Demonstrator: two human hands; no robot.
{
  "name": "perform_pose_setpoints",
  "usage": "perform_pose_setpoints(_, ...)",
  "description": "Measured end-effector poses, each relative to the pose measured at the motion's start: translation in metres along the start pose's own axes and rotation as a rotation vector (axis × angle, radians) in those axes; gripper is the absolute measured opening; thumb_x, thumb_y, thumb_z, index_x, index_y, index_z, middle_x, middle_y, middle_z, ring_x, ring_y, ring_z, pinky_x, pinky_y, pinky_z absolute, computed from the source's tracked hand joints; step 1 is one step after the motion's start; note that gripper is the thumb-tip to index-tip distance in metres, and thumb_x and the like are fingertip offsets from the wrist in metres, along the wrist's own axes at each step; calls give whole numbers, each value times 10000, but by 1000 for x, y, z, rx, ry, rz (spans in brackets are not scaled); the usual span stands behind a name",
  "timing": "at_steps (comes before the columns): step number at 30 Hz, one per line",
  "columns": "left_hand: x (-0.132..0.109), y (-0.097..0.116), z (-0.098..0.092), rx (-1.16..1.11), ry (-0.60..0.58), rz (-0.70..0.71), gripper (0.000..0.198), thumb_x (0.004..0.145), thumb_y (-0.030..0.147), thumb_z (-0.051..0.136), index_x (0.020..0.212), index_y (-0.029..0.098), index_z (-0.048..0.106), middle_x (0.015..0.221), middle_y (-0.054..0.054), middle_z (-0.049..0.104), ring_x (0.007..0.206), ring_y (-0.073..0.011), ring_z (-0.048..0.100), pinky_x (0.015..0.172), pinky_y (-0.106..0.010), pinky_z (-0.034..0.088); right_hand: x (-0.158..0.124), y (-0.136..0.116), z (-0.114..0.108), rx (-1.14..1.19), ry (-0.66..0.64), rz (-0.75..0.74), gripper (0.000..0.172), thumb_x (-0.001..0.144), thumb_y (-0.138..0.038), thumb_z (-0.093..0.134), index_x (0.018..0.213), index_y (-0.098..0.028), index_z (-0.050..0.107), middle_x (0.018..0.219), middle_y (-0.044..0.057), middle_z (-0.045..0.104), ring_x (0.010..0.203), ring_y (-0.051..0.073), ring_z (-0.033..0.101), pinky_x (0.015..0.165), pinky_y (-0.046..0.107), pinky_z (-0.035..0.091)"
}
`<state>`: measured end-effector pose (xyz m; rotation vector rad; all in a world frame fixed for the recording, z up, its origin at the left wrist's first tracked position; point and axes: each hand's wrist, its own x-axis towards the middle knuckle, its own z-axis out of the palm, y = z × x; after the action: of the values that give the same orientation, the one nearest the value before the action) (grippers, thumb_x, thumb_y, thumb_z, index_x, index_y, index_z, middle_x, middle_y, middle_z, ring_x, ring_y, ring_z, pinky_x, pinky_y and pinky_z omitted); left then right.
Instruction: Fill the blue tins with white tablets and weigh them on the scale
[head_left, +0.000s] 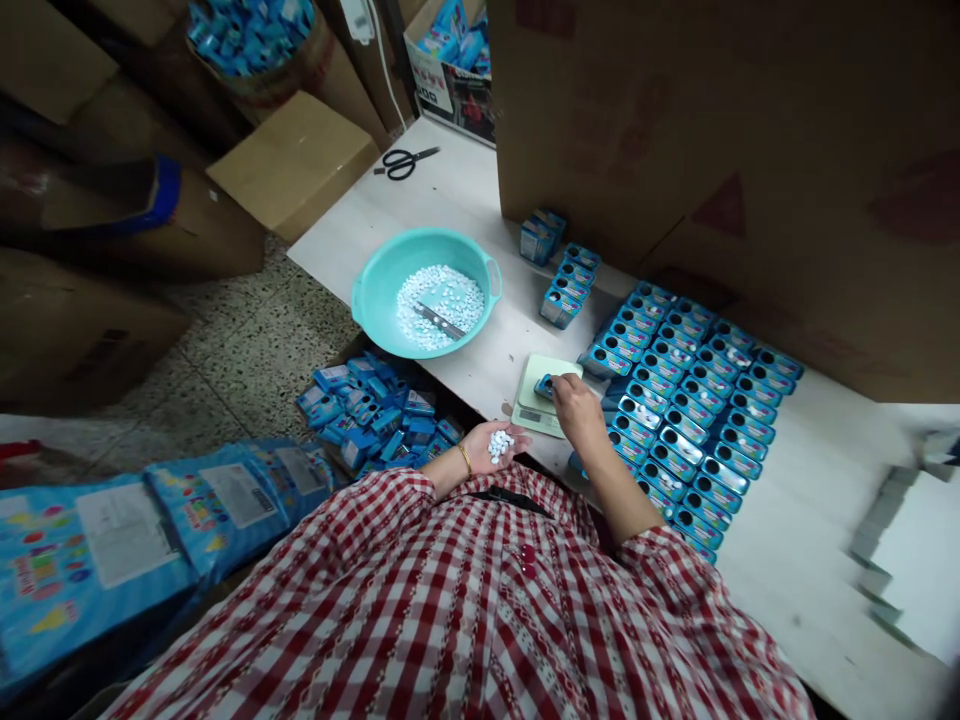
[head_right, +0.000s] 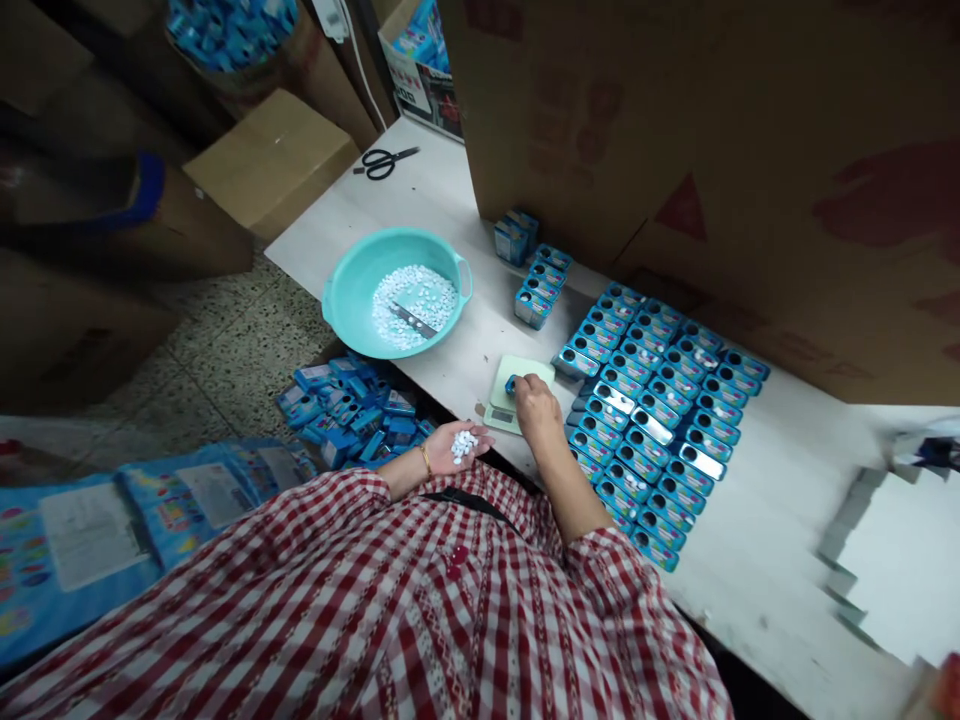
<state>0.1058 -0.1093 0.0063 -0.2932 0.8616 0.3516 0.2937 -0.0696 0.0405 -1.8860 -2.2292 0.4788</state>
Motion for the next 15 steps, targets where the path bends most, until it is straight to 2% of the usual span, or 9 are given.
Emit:
perform_pose_setpoints(4, -5, 11, -1, -37, 26, 57, 214, 816, 204, 411, 829, 93, 594, 770, -118, 653, 645, -142, 616, 493, -194, 422, -21, 13, 1, 340, 218, 132, 235, 847, -268, 406, 949, -181, 599, 899, 62, 628, 807, 168, 582, 707, 290, 458)
perform_pose_setpoints(6, -4, 14, -1, -58, 33, 101, 218, 819, 197, 400, 829, 92, 591, 768, -114, 651, 662, -140, 616, 551, -214, 449, -34, 5, 0, 452, 245, 172, 230, 842, -296, 421, 917, -183, 607, 849, 49, 635, 760, 157, 589, 689, 289, 473)
perform_pose_setpoints(8, -2, 16, -1, -68, 17, 126, 217, 816, 197, 398, 829, 91, 587, 779, -113, 650, 701, -153, 618, 625, -251, 468, -47, -17, 2, 484, 133, 73, 220, 845, -294, 428, 931, -197, 606, 859, 40, 635, 772, 145, 589, 705, 276, 477)
perform_pose_setpoints(11, 3, 16, -3, -37, 8, 111, 186, 796, 209, 432, 811, 102, 583, 791, -102, 647, 751, -173, 617, 693, -290, 466, -56, -59, 14, 361, -165, -189, 224, 852, -280, 433, 1010, -225, 582, 976, 46, 613, 889, 149, 566, 763, 257, 466)
perform_pose_setpoints(13, 4, 15, -6, -6, 27, 85, 168, 784, 211, 451, 797, 107, 583, 785, -96, 646, 772, -180, 616, 718, -297, 459, -56, -79, 25, 205, -288, -260, 227, 862, -249, 410, 1018, -221, 573, 1001, 56, 595, 916, 157, 548, 750, 253, 461)
perform_pose_setpoints(15, 5, 15, -10, 6, 41, 76, 174, 786, 203, 442, 781, 104, 584, 769, -97, 646, 787, -182, 615, 738, -299, 450, -54, -88, 34, 106, -353, -279, 228, 869, -200, 378, 968, -214, 583, 958, 52, 593, 882, 147, 545, 721, 241, 457)
